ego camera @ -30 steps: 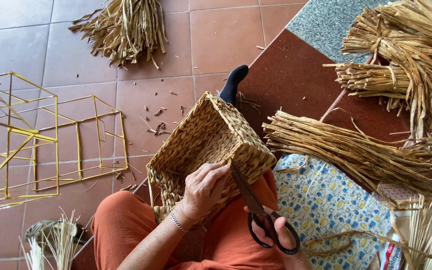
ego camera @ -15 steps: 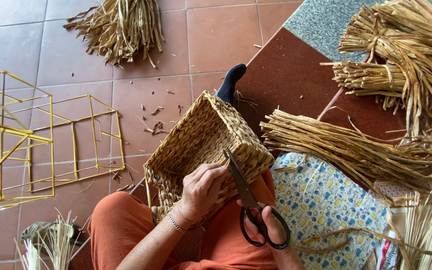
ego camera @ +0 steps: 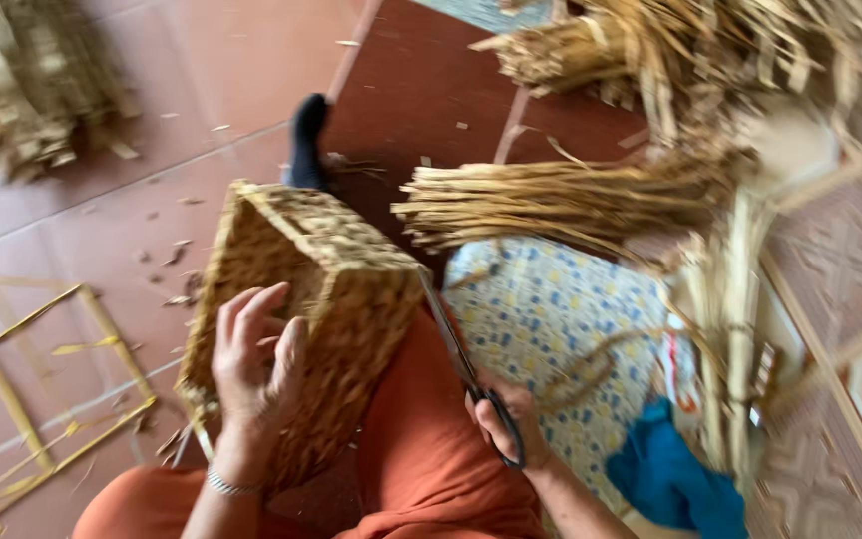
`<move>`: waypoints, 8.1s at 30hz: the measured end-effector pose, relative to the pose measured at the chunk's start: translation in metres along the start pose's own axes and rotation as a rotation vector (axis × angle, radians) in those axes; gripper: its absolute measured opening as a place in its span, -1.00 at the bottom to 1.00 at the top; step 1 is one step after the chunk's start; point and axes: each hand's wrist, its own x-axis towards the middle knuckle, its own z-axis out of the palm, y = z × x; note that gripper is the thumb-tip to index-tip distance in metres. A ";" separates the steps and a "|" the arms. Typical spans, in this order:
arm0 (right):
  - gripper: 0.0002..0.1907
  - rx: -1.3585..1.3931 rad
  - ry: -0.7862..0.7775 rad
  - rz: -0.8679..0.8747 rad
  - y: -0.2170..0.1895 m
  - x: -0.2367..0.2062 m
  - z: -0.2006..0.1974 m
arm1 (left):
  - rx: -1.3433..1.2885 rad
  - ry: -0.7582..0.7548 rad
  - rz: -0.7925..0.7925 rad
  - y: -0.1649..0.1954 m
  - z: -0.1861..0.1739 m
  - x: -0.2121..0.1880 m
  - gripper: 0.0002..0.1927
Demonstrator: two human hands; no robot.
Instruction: The person sits on the floor and weaves dried plant fibers into a rectangular basket. They use scissors to trim excess strands and continue interlacing fibers to build up the basket walls.
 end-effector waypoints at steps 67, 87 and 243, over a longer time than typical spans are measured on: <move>-0.72 -1.152 0.502 -0.454 -0.014 0.175 -0.133 | -0.332 -0.109 -0.473 -0.041 0.031 -0.005 -0.82; -0.79 -1.172 0.312 -0.289 0.028 0.161 -0.141 | -0.391 -0.216 -0.442 -0.061 0.006 -0.064 -0.90; -0.93 -0.683 0.205 -0.376 -0.068 0.195 -0.140 | 0.199 -0.041 0.239 0.011 0.022 0.004 -0.56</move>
